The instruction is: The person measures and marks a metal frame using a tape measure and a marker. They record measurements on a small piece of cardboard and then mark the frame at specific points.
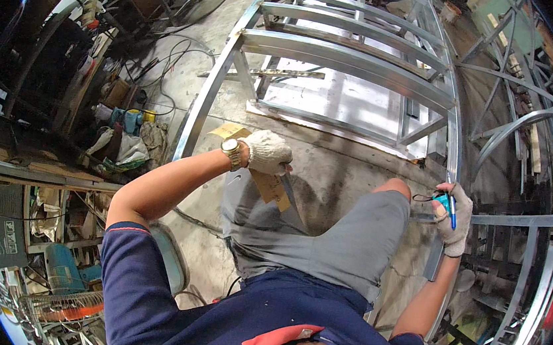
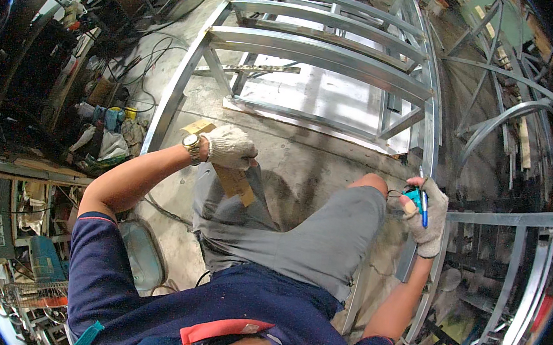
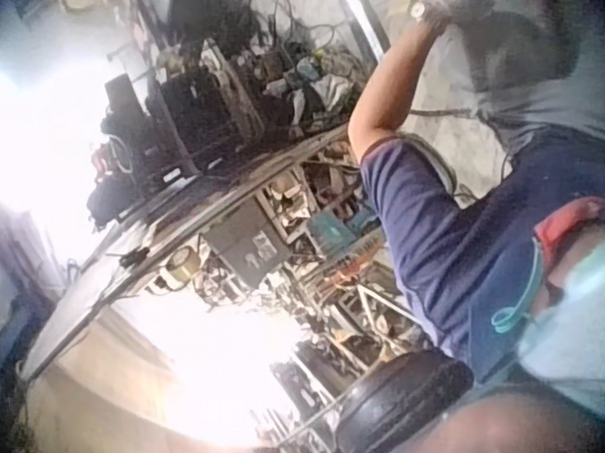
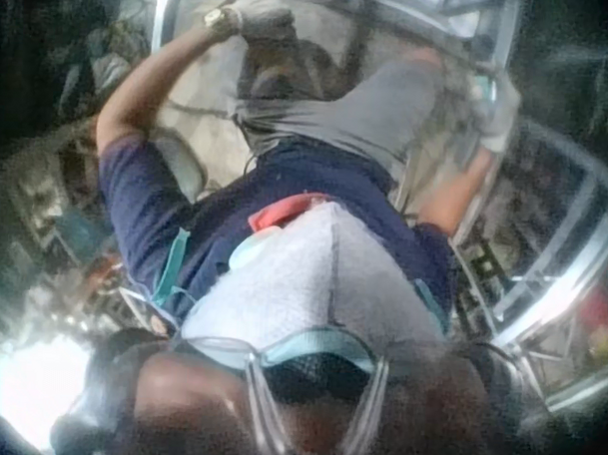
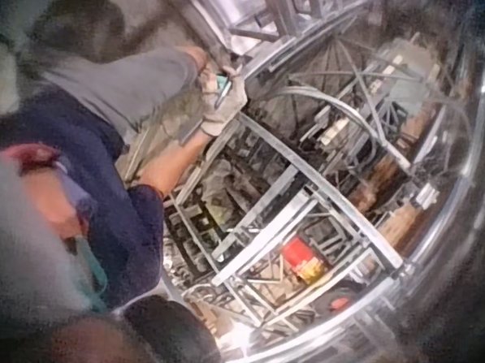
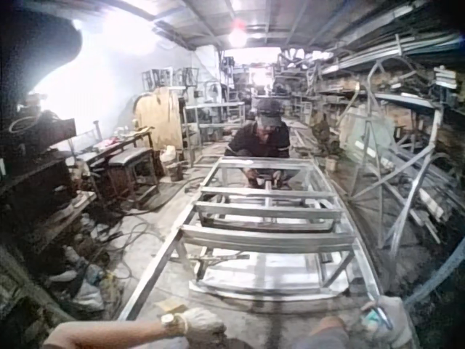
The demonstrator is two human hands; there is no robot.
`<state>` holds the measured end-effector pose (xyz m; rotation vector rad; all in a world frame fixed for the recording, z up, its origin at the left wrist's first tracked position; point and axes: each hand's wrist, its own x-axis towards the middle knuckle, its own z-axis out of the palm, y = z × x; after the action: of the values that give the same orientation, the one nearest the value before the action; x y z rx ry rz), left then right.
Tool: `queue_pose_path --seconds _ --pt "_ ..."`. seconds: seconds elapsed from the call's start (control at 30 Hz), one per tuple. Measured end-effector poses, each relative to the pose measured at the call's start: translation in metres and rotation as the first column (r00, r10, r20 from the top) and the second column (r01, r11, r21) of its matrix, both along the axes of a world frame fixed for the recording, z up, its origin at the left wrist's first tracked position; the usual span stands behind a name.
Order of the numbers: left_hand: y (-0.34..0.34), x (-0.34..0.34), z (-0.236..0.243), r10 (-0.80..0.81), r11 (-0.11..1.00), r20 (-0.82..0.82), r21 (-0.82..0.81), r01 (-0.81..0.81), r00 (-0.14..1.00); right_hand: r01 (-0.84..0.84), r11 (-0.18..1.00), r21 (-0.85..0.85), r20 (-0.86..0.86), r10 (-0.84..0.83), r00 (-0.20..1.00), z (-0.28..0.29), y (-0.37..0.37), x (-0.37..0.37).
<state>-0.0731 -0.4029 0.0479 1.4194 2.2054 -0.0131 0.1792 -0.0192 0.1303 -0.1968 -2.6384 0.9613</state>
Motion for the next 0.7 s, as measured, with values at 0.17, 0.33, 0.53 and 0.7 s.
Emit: queue_pose_path --seconds 0.17,0.33,0.53,0.7 --pt "-0.0009 -0.0010 -0.0013 -0.005 1.000 0.003 0.024 0.005 1.000 0.011 1.000 0.016 0.045 -0.012 0.999 0.0025 0.0015 0.0012" --pt "-0.0006 -0.0001 0.0003 0.016 1.000 0.012 0.014 -0.016 1.000 0.024 0.999 -0.024 0.059 -0.022 0.998 0.0023 0.0021 0.0016" --pt "0.0004 0.0001 0.0012 0.017 1.000 0.006 -0.007 -0.017 1.000 0.017 1.000 -0.015 0.011 -0.017 1.000 -0.0013 0.0016 0.0013" --pt "-0.0010 -0.0001 0.0004 0.010 1.000 0.010 0.021 -0.010 1.000 0.025 0.997 -0.070 0.020 -0.024 1.000 -0.0031 0.0018 0.0015"
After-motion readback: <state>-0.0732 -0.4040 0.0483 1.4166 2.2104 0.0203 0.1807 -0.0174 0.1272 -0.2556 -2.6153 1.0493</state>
